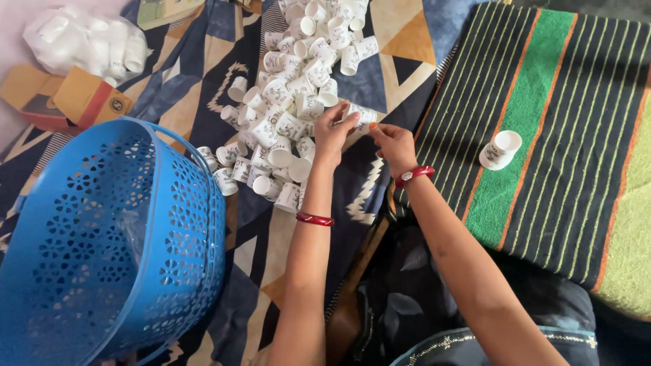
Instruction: Picking up, sorting, and counting small white paper cups.
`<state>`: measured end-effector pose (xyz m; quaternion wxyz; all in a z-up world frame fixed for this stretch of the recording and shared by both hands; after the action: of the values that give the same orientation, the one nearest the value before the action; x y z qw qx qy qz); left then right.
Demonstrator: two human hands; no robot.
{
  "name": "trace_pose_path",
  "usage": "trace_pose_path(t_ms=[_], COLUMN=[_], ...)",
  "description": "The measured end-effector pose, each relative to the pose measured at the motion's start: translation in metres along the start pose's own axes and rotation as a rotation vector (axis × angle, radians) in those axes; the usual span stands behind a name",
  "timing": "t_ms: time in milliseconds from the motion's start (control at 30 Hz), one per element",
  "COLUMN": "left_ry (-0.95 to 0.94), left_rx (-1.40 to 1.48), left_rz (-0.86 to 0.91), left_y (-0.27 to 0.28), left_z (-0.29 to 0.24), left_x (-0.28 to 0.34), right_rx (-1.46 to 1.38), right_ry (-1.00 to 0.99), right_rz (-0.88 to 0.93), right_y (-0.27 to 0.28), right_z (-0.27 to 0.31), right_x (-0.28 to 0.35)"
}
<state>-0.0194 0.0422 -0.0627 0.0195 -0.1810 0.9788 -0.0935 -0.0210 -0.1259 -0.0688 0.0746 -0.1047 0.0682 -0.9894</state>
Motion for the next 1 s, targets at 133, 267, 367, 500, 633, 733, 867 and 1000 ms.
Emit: trace_pose_path(t_ms=[133,267,367,500,633,733,867,1000], left_ry=[-0.029,-0.015,-0.048,-0.142,-0.358,-0.717,-0.602,-0.419], left_rx=[0.129,0.062,0.122,0.088,-0.087,-0.814,-0.990,-1.083], left_rz=[0.069,0.054,0.036,-0.042,-0.104,-0.220,-0.221,-0.206], left_y=[0.001,0.000,0.000,0.007,0.007,0.005,0.001,-0.004], left_z=[0.010,0.008,0.003,-0.001,-0.012,-0.017,-0.004,-0.006], left_x=[0.003,0.005,0.005,-0.001,0.008,0.015,0.013,0.017], right_rx=[-0.088,-0.136,-0.149,-0.191,-0.202,-0.230,-0.265,-0.278], right_ry=[-0.043,-0.044,-0.054,-0.076,-0.094,-0.114,-0.108,-0.092], right_rz=[0.029,0.038,0.023,-0.006,-0.024,-0.056,-0.084,-0.093], right_y=[0.004,0.003,0.002,0.004,0.010,0.017,0.026,0.037], right_z=[-0.030,-0.026,-0.031,-0.039,-0.035,-0.038,-0.037,-0.039], right_x=[-0.024,-0.028,-0.031,-0.032,-0.025,-0.022,-0.019,-0.018])
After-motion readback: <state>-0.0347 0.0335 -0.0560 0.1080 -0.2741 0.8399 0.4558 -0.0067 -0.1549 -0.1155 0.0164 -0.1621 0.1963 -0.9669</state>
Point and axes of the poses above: each hand's wrist, its own x-axis away from the middle knuckle, its own y-axis out of the back of the hand, z = x × y, the point moved 1 cm from there along -x, towards the middle knuckle, and after that the axes turned 3 degrees about x, right-handed, at the moved point
